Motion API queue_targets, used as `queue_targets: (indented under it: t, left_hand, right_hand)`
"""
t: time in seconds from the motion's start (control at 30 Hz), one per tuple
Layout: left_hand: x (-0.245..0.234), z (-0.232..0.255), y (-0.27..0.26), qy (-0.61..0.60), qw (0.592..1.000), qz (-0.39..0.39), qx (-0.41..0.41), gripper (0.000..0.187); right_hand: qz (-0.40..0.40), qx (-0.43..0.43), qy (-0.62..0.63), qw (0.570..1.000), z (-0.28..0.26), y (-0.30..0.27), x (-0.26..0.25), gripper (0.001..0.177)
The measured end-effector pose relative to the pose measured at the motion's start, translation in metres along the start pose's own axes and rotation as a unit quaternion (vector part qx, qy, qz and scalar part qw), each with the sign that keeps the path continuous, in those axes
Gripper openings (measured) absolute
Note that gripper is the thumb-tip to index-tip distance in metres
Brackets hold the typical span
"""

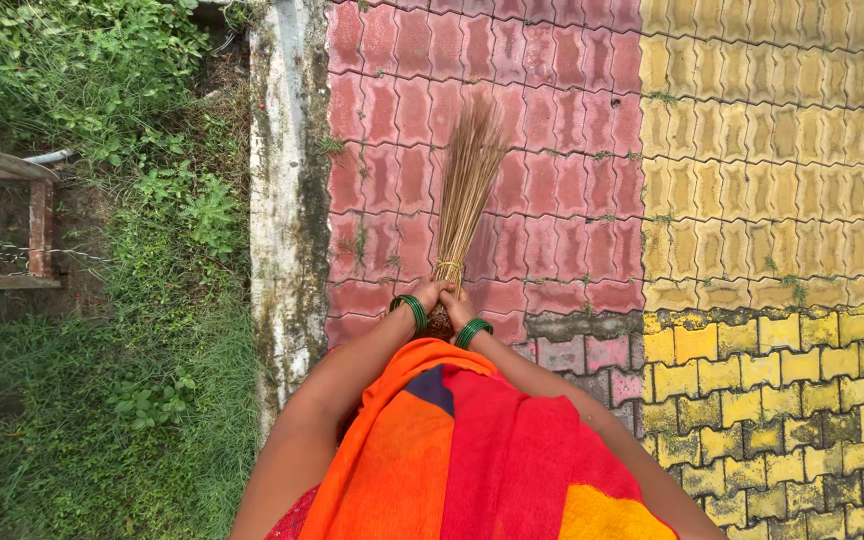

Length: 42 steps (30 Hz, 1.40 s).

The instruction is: The person sweeps outdoor tiles using a handheld brush, moving over a path of yellow and red tiles next to a garden area.

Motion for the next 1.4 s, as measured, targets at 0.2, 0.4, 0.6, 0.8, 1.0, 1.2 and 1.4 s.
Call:
queue_targets:
  t: [0.2,0.4,0.6,0.8,1.0,1.2,1.4]
  left_hand:
    - [0.017,0.004,0.064,0.154,0.985,-0.048,-0.064,0.032]
    - [-0.040,-0.009,0.078,-0.078,0.960,0.237,-0.125,0.041]
    - [-0.046,0.089,0.092,-0.191,0.909,0.370,-0.012,0.066]
    - [-0.015,0.154,0.129,-0.224,0.926,0.286,0.106,0.066]
    - [0.039,0.193,0.202,-0.003,0.997,0.077,0.000,0.036]
    - [0.063,0.202,0.269,0.279,0.956,-0.046,-0.072,0.040]
    - [-0.012,0.194,0.286,0.109,0.967,0.189,-0.132,0.058]
  right_hand:
    - [0.093,0.134,0.063,0.985,-0.015,0.029,-0.017,0.050]
    - [-0.196,0.249,-0.095,0.944,-0.049,0.076,0.055,0.052]
    - [-0.318,0.137,-0.270,0.899,-0.134,0.159,0.074,0.065]
    - [-0.211,0.071,-0.086,0.971,-0.175,0.177,0.050,0.086]
    - [-0.014,-0.041,-0.003,0.999,-0.214,0.189,-0.001,0.072]
    - [0.034,0.086,0.017,0.996,-0.224,0.228,-0.015,0.065]
    - [-0.107,0.181,-0.086,0.974,-0.248,0.278,0.045,0.058]
Point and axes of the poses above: each hand's wrist, its own y-axis towards the middle knuckle, its own x-axis out of the palm, z = x × y, the point moved 10 cm from there along y, towards the middle knuckle, and after that the axes turned 8 degrees about y, right-handed, at the moved point
